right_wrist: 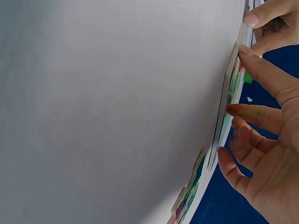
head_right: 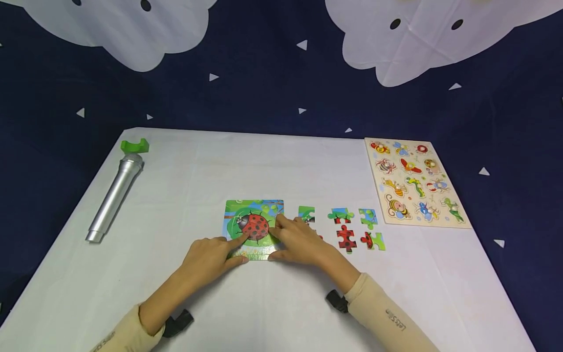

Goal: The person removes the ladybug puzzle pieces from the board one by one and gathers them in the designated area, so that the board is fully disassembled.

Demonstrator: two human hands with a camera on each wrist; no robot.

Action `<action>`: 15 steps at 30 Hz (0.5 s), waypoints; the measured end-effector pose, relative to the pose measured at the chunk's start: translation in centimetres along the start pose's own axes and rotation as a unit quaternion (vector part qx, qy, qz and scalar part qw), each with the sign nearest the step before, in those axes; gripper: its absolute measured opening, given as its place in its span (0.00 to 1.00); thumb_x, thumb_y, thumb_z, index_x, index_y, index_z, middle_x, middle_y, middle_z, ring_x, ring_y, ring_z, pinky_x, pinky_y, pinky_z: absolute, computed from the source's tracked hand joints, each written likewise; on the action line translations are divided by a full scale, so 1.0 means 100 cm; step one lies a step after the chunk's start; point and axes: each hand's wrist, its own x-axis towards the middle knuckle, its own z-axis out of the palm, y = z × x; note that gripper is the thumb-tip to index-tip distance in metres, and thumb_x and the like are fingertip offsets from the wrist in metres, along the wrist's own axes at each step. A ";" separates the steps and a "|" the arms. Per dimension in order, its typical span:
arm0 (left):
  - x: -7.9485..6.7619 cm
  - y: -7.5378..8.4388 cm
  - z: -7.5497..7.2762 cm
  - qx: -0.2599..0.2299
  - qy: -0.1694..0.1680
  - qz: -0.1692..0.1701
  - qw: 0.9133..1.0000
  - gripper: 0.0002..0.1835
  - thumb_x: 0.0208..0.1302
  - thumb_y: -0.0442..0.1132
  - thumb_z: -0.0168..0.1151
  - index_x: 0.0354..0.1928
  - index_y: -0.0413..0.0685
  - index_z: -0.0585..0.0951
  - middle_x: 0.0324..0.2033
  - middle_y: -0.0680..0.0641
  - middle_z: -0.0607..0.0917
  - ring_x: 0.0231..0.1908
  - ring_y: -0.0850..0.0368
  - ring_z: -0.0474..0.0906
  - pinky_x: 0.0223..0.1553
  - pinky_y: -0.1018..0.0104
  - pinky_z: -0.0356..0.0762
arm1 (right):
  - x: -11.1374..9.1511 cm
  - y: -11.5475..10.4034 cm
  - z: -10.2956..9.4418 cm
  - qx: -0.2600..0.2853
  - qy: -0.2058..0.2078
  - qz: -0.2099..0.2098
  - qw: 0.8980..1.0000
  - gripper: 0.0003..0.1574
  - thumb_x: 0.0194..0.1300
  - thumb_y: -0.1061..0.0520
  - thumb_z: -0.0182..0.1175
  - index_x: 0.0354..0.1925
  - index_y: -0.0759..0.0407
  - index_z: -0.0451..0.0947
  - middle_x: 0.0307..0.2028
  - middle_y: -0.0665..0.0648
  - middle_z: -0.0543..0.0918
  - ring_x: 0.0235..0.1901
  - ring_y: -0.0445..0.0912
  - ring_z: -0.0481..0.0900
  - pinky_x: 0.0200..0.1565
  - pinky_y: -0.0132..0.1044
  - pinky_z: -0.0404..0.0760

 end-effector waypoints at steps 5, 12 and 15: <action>-0.001 0.006 -0.001 0.068 0.007 0.020 0.997 0.30 0.62 0.65 0.61 0.60 0.59 0.82 0.17 0.49 0.80 0.15 0.60 0.69 0.16 0.64 0.67 | 0.001 -0.001 0.001 0.014 0.011 0.001 1.000 0.41 0.50 0.41 0.76 0.55 0.66 0.82 0.40 0.50 0.73 0.32 0.40 0.67 0.39 0.35 0.68; -0.004 0.010 0.000 0.122 0.042 0.031 0.991 0.30 0.61 0.66 0.60 0.59 0.59 0.83 0.09 0.53 0.68 0.12 0.62 0.60 0.13 0.67 0.61 | 0.005 -0.004 0.001 0.066 0.016 0.029 0.997 0.36 0.46 0.45 0.80 0.48 0.65 0.83 0.39 0.50 0.70 0.33 0.40 0.67 0.39 0.35 0.69; -0.004 0.010 0.000 0.116 0.044 0.027 0.992 0.30 0.60 0.66 0.61 0.59 0.59 0.83 0.09 0.53 0.67 0.12 0.62 0.59 0.12 0.67 0.59 | 0.005 -0.006 0.002 0.093 0.015 0.033 0.995 0.27 0.47 0.47 0.80 0.41 0.61 0.84 0.38 0.49 0.70 0.33 0.40 0.67 0.38 0.35 0.70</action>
